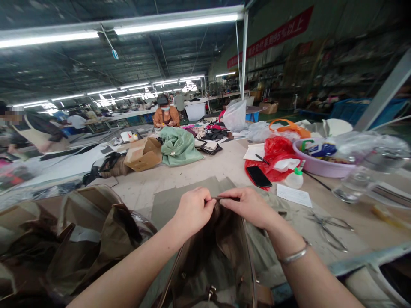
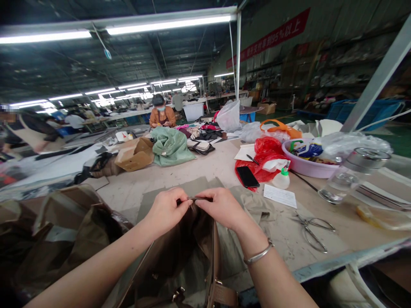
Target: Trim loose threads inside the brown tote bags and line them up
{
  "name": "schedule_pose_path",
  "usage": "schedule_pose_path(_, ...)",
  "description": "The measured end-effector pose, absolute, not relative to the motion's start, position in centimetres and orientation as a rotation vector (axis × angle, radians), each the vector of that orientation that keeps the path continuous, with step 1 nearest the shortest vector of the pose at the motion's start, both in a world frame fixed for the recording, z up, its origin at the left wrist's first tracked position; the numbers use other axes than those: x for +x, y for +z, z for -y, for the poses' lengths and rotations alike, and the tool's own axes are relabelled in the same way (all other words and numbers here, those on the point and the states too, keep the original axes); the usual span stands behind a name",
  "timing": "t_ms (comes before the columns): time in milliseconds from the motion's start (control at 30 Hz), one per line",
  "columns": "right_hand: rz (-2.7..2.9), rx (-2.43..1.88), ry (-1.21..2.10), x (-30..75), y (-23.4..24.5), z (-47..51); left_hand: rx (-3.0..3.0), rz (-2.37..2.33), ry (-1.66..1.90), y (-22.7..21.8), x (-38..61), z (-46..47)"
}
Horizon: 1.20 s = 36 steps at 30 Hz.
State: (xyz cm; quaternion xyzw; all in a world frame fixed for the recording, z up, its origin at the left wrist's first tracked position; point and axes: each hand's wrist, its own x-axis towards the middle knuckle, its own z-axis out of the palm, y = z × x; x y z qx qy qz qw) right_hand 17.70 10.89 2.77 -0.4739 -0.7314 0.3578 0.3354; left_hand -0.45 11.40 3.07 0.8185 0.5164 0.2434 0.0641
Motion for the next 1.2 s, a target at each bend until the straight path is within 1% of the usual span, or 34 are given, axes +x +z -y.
schedule_pose_path(133,2.035,-1.297,0.664,17.0,3.3,-11.2,2.466,-1.572,0.747,3.1,-0.5,-11.3)
schedule_pose_path(267,2.092,-1.357,0.537,16.8,3.3,-10.9,2.265,-1.582,0.805,3.4,-1.3,-10.8)
schedule_pose_path(367,2.082,-1.376,0.538,16.9,3.3,-10.8,2.123,-1.569,0.835,3.4,-2.3,-10.5)
schedule_pose_path(700,2.059,-1.363,0.585,17.1,3.1,-10.8,2.351,-1.427,0.594,3.9,-2.9,-10.7)
schedule_pose_path(967,2.108,-1.34,0.529,17.3,3.2,-11.1,2.334,-1.33,0.602,3.8,-3.5,-11.6)
schedule_pose_path(1067,2.158,-1.276,0.526,17.3,3.4,-11.0,2.313,-1.3,0.588,3.9,-3.7,-11.7)
schedule_pose_path(1200,2.171,-1.062,0.492,17.1,3.8,-10.6,2.287,-1.281,0.599,4.0,-3.4,-11.5)
